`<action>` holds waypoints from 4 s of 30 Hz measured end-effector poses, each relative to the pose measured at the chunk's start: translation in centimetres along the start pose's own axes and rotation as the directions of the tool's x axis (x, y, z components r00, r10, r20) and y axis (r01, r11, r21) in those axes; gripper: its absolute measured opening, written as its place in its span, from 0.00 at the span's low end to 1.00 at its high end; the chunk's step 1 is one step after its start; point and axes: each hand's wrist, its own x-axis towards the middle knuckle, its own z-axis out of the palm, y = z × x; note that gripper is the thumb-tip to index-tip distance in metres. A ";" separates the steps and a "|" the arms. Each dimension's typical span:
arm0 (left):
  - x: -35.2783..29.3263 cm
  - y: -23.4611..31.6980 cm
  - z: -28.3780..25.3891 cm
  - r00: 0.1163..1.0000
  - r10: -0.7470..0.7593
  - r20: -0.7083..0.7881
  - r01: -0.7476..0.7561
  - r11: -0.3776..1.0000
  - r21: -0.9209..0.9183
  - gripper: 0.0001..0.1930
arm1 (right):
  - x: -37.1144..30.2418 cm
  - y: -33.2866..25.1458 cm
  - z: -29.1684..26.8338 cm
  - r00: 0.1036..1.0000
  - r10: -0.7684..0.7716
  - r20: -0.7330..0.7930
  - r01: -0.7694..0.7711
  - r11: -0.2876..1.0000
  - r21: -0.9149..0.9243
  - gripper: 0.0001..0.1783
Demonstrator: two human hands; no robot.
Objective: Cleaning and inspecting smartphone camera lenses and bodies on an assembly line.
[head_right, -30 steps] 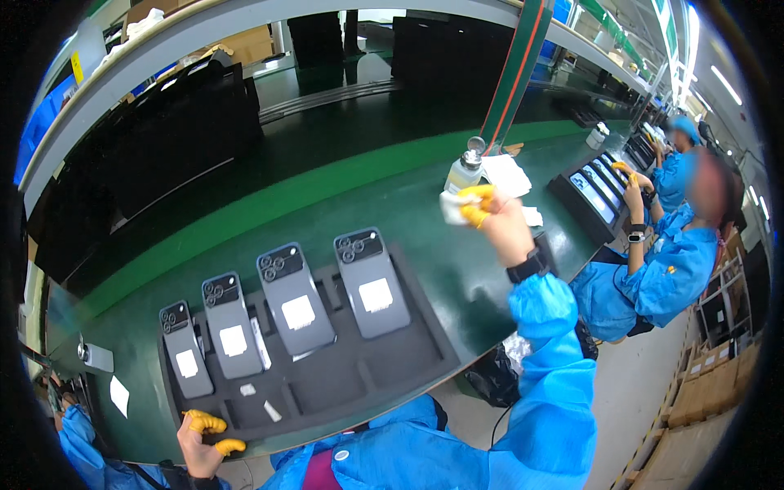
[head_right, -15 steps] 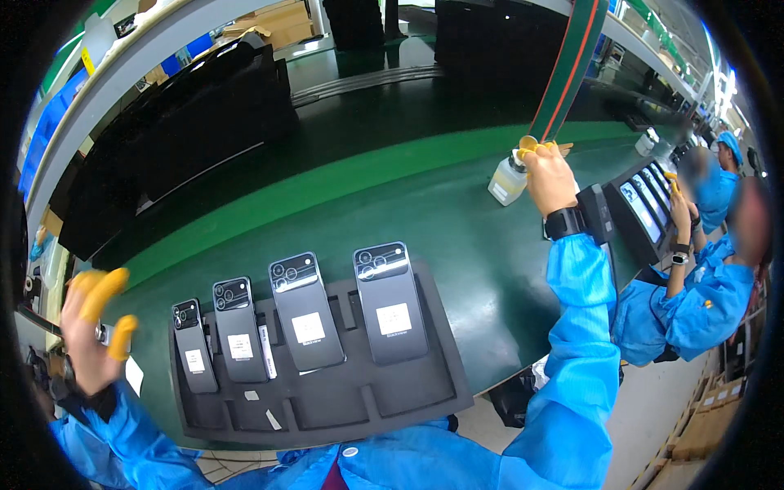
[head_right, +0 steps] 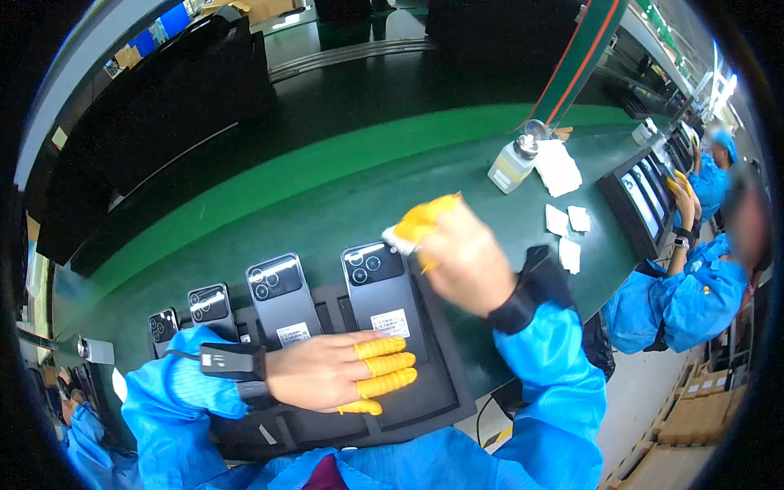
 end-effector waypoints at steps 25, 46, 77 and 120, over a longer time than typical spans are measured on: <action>-0.3 -0.9 3.3 0.978 -0.056 -0.200 0.012 0.977 -0.212 0.25 | 1.3 -3.6 2.4 0.972 -0.050 0.230 0.109 0.961 -0.253 0.15; -0.5 -0.7 2.5 0.984 -0.076 -0.159 0.043 0.979 -0.202 0.23 | 0.9 -3.2 0.2 0.918 -0.058 0.393 -0.011 0.985 0.171 0.12; -0.4 -0.4 3.2 0.966 -0.107 -0.237 0.057 0.977 -0.206 0.22 | 0.4 -5.1 -0.6 0.964 0.082 0.253 -0.130 0.975 0.180 0.17; -0.2 -0.6 3.2 0.974 -0.085 -0.212 0.038 0.976 -0.215 0.23 | -1.4 -4.9 -0.3 0.991 -0.031 0.133 0.057 0.979 -0.198 0.20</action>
